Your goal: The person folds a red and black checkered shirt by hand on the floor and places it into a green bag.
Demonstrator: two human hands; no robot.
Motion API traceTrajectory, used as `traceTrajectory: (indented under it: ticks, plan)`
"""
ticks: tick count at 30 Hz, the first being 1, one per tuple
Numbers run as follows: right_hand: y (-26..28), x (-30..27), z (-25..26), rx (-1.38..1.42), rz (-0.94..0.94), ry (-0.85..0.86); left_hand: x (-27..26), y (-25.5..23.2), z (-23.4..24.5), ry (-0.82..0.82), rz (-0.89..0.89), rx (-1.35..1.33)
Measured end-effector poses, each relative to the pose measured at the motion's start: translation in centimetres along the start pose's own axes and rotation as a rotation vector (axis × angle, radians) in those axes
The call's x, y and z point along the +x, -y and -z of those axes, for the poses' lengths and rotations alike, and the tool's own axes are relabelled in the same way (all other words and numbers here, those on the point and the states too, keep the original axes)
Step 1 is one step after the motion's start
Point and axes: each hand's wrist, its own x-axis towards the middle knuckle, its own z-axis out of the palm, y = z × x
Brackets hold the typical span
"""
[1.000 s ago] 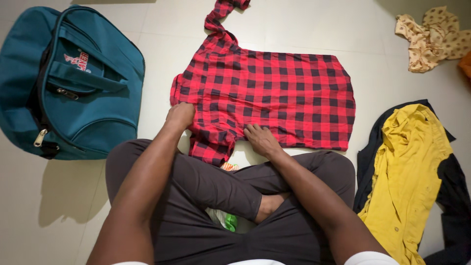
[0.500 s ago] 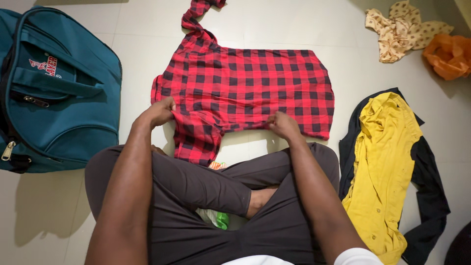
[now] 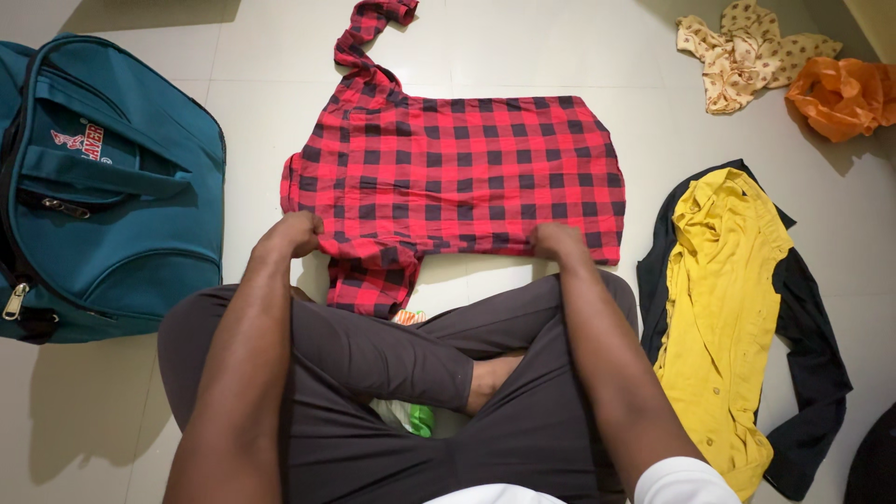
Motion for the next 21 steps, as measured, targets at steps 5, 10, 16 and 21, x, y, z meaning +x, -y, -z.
traceTrajectory:
  ticks: [5, 10, 16, 21]
  plan:
    - [-4.7, -0.7, 1.5, 0.277, -0.107, -0.470, -2.1, -2.0, 2.8, -0.331, -0.069, -0.246]
    - [-8.7, -2.2, 0.9, 0.375, -0.098, -0.652, -3.5, -4.1, 4.3, -0.489, -0.038, -0.511]
    - [-12.6, -1.1, -1.6, 0.533, -0.157, -0.276, -1.8, -1.2, 2.6, -0.313, -0.066, -0.403]
    - [-15.6, -0.9, -3.9, 0.587, -0.150, 0.052, -1.4, 0.6, 1.8, 0.299, 0.022, -0.052]
